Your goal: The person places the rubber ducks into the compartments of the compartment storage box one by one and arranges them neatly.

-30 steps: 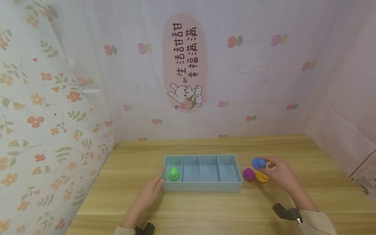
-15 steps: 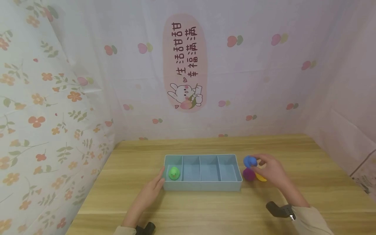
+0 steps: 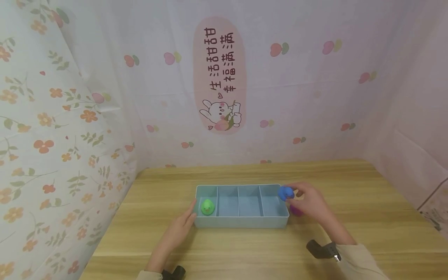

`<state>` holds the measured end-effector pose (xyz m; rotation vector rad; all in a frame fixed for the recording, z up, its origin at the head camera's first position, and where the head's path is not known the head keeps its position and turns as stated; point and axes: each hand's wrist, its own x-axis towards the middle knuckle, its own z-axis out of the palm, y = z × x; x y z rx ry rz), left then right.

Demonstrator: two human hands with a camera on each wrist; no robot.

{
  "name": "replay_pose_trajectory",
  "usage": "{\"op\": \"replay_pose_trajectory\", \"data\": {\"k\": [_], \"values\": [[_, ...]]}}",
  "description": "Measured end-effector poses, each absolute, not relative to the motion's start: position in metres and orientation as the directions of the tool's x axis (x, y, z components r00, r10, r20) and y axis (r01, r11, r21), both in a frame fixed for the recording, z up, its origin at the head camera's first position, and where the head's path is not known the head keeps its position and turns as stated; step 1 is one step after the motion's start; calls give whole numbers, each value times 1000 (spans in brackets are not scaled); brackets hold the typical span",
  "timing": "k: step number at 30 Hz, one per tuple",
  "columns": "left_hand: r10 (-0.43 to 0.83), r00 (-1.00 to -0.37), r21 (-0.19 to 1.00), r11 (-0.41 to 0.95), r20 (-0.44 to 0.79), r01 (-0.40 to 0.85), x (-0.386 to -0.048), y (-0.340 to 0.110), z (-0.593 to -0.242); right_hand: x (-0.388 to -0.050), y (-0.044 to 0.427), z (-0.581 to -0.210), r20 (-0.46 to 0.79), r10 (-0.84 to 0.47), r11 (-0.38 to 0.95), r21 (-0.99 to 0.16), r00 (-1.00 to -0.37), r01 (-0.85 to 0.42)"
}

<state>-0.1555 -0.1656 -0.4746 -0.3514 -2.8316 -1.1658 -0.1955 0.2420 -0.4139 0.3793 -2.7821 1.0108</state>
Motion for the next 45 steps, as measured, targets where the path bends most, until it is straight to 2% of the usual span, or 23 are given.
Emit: {"op": "replay_pose_trajectory", "data": {"k": [18,38,45], "values": [[198,-971,689,686,132,234,-154,-166,-472,-194,212,-421,304,-212,704,-612,-929,-361],[201,-971,695,680,128,233,-152,-167,-473,-194,189,-428,277,-245,688,-625,-929,-368],[190,-973,695,682,133,229,-154,-167,-474,-197,184,-431,302,-251,691,-609,-920,-389]]}}
